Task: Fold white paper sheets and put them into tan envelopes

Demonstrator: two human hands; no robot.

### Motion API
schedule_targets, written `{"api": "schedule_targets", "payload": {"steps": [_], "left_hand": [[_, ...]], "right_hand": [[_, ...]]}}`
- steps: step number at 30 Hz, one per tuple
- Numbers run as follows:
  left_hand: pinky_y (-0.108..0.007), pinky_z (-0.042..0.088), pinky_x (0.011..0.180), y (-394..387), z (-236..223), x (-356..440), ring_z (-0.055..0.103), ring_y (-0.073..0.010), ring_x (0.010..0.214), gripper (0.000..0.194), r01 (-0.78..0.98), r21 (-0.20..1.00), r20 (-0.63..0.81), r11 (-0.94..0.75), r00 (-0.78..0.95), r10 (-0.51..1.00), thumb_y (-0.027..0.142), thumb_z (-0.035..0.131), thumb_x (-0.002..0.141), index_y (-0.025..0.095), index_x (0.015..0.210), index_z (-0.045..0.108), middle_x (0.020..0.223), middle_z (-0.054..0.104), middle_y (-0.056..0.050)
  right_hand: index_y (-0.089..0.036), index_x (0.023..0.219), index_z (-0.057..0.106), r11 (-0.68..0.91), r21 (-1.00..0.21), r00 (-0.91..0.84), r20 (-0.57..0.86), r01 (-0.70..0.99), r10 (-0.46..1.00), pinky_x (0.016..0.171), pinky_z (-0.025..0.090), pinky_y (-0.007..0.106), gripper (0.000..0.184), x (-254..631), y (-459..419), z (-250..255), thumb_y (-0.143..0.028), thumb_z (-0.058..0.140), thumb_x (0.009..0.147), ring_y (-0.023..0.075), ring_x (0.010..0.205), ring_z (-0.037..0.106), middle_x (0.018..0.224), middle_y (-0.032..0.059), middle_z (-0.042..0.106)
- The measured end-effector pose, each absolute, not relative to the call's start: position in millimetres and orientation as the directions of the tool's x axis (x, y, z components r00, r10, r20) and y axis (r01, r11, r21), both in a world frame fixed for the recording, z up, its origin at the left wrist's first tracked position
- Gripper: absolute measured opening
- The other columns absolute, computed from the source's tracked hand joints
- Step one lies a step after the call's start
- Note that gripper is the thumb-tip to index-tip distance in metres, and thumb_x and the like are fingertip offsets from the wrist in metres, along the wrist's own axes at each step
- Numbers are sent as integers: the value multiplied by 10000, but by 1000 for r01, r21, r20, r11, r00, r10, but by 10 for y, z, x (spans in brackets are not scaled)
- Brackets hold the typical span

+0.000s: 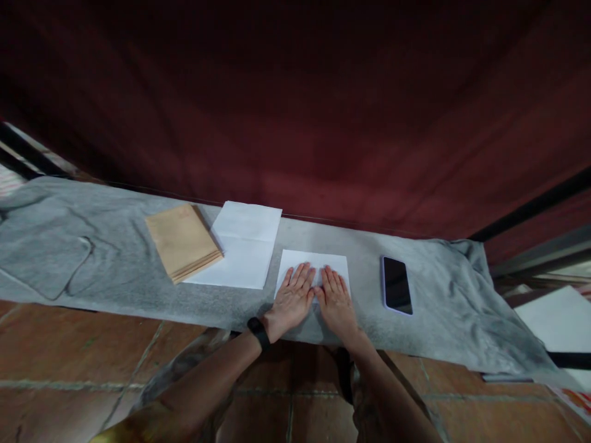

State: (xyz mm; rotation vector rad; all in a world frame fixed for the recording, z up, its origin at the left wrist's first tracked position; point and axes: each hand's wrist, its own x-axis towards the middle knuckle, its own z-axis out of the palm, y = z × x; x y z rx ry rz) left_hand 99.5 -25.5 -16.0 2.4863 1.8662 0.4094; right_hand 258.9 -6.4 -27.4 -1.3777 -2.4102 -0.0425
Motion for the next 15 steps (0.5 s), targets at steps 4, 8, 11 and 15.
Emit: {"api": "schedule_targets", "payload": {"steps": [4,8,11,15], "left_hand": [[-433,190,1230,-241,-153,959,218,-218,1499,537,955,147,204,-260,228,952,272,260,1012,93,1515,315,1599,308,-134],[-423,210,1226,-217,-160,889,199,-233,1503,564,972,131,213,-194,163,963,354,257,1027,72,1511,322,1600,296,-148],[-426,215,1224,-212,-162,833,198,-242,1503,607,980,117,212,-161,134,968,425,251,1029,67,1515,317,1600,288,-153],[-425,227,1221,-216,-161,765,215,-249,1499,633,986,104,215,-131,106,971,447,250,1025,47,1510,321,1597,286,-163]], "right_hand": [[-90,1530,304,497,-116,-437,333,860,835,1182,279,465,556,2597,-75,-311,-358,319,1043,257,1458,314,1568,172,343],[-86,1527,312,455,-91,-397,360,886,844,1172,288,465,565,2645,-68,-339,-379,327,1044,271,1445,337,1569,179,332],[-73,1525,311,435,-82,-374,385,897,844,1160,302,470,580,2701,-59,-353,-398,326,1046,281,1433,358,1556,190,354],[-57,1524,308,407,-86,-339,416,909,844,1152,313,468,608,2802,-53,-365,-429,329,1044,290,1424,372,1536,202,386]]}}
